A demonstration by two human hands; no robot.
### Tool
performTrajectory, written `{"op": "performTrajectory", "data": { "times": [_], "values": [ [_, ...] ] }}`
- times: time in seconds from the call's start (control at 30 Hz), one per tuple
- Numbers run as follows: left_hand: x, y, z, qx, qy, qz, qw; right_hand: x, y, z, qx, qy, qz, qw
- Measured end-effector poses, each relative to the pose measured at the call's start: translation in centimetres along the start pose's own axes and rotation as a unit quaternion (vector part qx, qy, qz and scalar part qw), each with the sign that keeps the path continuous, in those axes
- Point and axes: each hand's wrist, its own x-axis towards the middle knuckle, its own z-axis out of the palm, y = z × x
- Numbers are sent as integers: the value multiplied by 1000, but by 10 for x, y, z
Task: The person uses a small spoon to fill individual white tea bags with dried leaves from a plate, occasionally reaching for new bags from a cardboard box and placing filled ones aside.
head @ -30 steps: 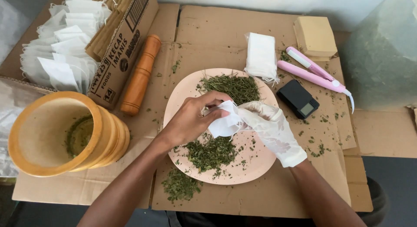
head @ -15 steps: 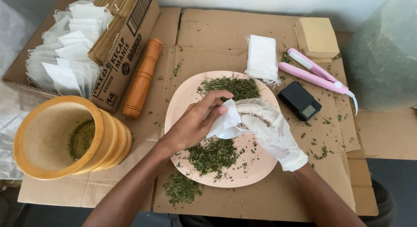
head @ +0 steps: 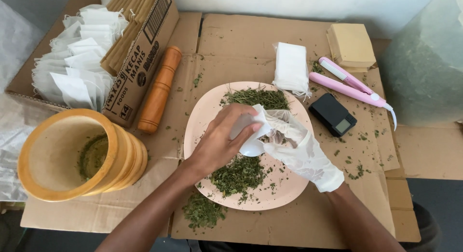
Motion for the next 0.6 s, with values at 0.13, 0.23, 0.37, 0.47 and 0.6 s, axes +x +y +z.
{"op": "performTrajectory", "data": {
  "times": [0.13, 0.23, 0.37, 0.47, 0.6],
  "values": [
    [-1, -18, 9, 85, 80, 70, 991, -7, 19, -3, -10, -9, 0, 1000],
    [-1, -36, 15, 99, 112, 96, 984, -9, 23, -4, -19, -15, -2, 1000],
    [-4, -33, 16, 90, 132, 94, 983, -13, 28, -3, -30, -25, -1, 999],
    [-4, -29, 14, 57, 129, 82, 987, -14, 30, -3, -38, -30, -1, 999],
    [-7, -25, 12, -57, 73, 53, 994, -21, 31, -5, -49, -34, 0, 998]
  ]
}}
